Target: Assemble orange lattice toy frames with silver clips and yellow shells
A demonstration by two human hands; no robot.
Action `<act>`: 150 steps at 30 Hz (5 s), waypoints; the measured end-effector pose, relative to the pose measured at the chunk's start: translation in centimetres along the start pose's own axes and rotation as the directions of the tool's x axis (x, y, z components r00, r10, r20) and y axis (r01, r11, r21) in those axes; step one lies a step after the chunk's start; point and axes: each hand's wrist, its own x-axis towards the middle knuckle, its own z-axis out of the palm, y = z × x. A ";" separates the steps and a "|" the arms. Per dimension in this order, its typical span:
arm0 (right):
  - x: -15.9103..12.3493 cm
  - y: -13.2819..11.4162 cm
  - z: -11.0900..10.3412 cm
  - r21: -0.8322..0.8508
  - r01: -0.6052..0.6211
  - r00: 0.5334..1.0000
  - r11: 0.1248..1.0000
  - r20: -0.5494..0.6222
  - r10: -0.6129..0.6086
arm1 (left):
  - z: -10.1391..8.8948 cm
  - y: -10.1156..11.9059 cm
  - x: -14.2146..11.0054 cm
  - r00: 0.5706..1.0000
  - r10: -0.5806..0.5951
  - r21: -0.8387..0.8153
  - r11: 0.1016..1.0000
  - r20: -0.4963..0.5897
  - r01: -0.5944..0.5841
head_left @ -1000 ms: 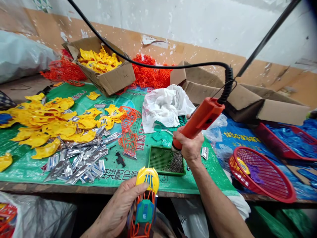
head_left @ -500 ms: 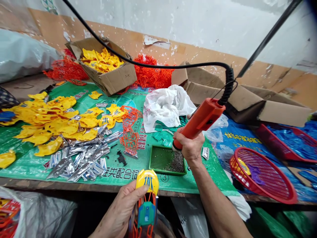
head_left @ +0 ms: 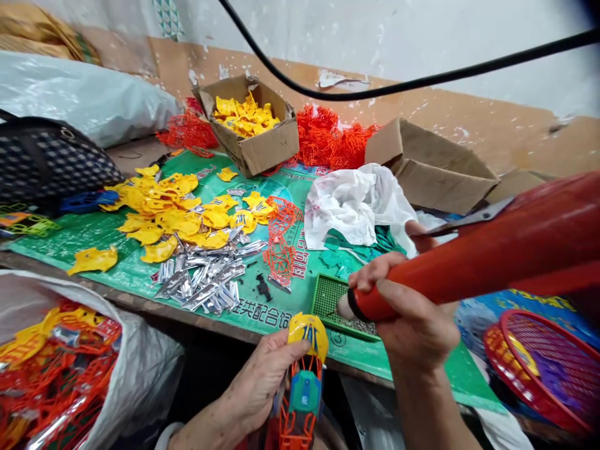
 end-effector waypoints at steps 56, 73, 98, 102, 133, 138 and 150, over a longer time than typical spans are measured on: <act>0.3 1.9 -1.5 -0.162 0.088 0.989 0.983 -0.105 -0.106 | -0.5 0.5 0.2 1.000 -0.012 0.041 0.999 -0.017 0.013; 3.0 5.4 -5.9 -0.353 0.025 0.978 0.935 -0.185 -0.096 | -1.2 0.6 0.5 0.999 -0.041 0.141 0.989 -0.013 0.043; 2.8 5.1 -5.7 -0.373 -0.001 0.969 0.928 -0.229 -0.092 | -0.7 1.0 0.6 0.998 0.002 0.101 0.995 -0.061 0.004; 3.1 4.0 -5.4 -0.309 0.036 0.967 0.950 -0.230 -0.112 | -0.5 0.9 0.8 0.997 0.016 0.085 0.996 -0.073 -0.009; -2.3 1.7 -0.1 0.103 -0.120 0.987 0.987 0.119 0.107 | -0.4 0.5 1.3 0.995 -0.032 -0.124 0.992 -0.098 0.020; -2.6 1.8 -0.1 0.085 -0.110 0.987 0.990 0.129 0.099 | -0.4 0.3 1.3 0.994 -0.013 -0.124 0.992 -0.112 -0.001; -4.0 2.8 -0.9 -0.048 -0.071 0.983 0.996 0.168 0.078 | -0.4 -0.2 1.0 0.993 0.033 -0.104 0.994 -0.109 -0.045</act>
